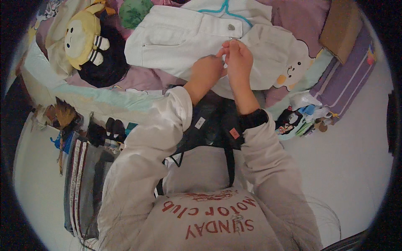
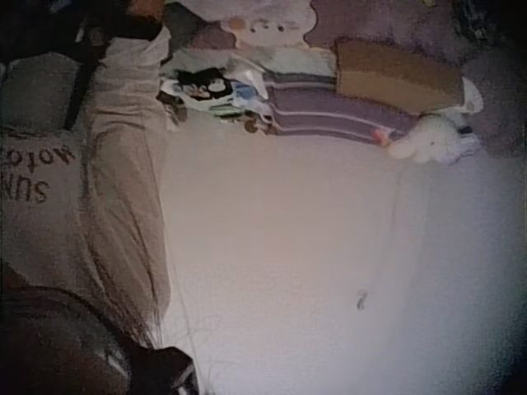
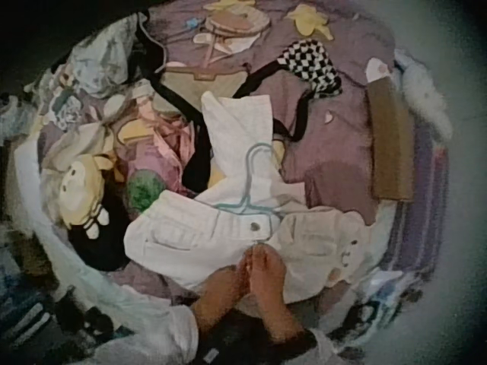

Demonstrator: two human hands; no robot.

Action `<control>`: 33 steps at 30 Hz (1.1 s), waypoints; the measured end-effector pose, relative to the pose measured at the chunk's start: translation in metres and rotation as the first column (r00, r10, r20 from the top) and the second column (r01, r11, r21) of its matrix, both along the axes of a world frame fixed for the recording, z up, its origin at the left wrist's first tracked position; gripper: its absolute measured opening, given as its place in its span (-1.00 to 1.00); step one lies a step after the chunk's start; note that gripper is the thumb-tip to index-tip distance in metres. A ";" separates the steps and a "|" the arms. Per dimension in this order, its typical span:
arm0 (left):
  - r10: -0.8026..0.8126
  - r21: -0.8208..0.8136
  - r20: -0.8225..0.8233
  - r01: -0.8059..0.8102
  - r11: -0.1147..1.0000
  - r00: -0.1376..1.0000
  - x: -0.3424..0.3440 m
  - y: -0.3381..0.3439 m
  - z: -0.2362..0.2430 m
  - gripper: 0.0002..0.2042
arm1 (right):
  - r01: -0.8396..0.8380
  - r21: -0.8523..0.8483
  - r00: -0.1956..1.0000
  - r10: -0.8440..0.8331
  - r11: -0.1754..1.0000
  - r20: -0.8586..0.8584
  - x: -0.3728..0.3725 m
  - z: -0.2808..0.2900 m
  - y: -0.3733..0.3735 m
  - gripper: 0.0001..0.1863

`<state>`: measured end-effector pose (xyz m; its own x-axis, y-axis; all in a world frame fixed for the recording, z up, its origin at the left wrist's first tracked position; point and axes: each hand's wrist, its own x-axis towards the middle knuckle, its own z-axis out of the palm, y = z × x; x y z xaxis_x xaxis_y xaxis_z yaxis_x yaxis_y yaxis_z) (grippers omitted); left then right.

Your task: The person takes a pair of white shorts, fastens the button, places them on a plastic hanger, and hangs them on a garment rack.

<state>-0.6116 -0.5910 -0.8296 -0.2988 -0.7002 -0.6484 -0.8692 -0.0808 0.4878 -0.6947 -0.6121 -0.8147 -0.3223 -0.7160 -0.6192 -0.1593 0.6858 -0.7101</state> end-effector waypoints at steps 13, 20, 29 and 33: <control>-0.049 -0.062 -0.108 0.043 0.997 0.993 0.004 0.004 -0.017 -0.76 | -0.084 -0.073 0.996 0.085 0.994 0.017 -0.013 -0.021 -0.006 -0.73; -0.028 0.021 0.051 0.027 0.999 0.998 0.002 -0.004 -0.009 -0.74 | -0.585 0.355 0.690 0.678 0.729 -0.255 -0.038 -0.006 -0.022 -0.54; -0.002 0.117 -0.132 0.018 0.993 0.991 0.010 -0.015 -0.005 -0.68 | -0.573 -0.056 0.786 0.530 0.817 -0.319 -0.081 0.001 -0.010 -0.77; 0.003 0.074 -0.343 0.024 0.997 0.939 0.015 -0.045 0.020 -0.73 | -0.594 -0.181 0.736 0.438 0.784 -0.516 -0.091 0.012 -0.035 -0.81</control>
<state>-0.5968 -0.6365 -0.8099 -0.5193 -0.6489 -0.5561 -0.6511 -0.1211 0.7493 -0.7855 -0.6469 -0.8030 -0.0133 -0.9748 -0.2226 -0.7552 0.1557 -0.6368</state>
